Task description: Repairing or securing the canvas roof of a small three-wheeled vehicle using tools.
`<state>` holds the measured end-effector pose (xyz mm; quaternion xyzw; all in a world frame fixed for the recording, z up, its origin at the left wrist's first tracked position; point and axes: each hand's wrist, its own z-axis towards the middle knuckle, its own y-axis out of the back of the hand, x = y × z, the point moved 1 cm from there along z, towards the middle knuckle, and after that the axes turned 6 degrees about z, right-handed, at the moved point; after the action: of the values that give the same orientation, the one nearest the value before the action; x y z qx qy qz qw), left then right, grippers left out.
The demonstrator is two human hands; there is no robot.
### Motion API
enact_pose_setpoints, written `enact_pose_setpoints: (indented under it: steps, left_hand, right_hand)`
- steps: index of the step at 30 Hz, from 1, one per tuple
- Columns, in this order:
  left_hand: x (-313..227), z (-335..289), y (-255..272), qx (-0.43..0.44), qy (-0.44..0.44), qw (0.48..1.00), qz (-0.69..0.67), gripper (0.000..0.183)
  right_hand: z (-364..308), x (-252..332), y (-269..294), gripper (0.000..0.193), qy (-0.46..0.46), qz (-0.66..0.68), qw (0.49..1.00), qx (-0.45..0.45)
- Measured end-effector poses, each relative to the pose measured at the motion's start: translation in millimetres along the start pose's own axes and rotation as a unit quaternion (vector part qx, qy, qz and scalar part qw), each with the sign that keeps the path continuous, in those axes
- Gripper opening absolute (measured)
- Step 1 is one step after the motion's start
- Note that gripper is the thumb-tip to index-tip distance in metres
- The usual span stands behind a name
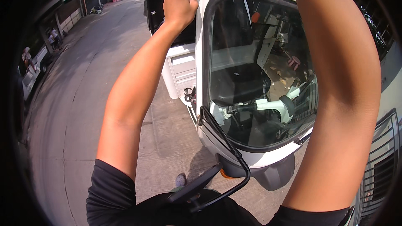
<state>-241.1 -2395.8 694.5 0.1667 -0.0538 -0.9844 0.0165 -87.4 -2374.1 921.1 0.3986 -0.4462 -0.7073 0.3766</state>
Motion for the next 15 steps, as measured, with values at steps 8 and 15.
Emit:
enact_pose_setpoints:
  steps: [8, 15]
  left_hand:
    - [7, -7, -13, -0.022, 0.003, 0.999, -0.028, 0.016]
    - [-2, -8, -11, -0.007, 0.022, 0.999, -0.037, 0.015]
  right_hand:
    - [-18, -6, -32, 0.011, -0.028, 0.104, 0.987, -0.119]
    - [-38, 3, -33, 0.014, -0.211, 0.228, 0.944, -0.109]
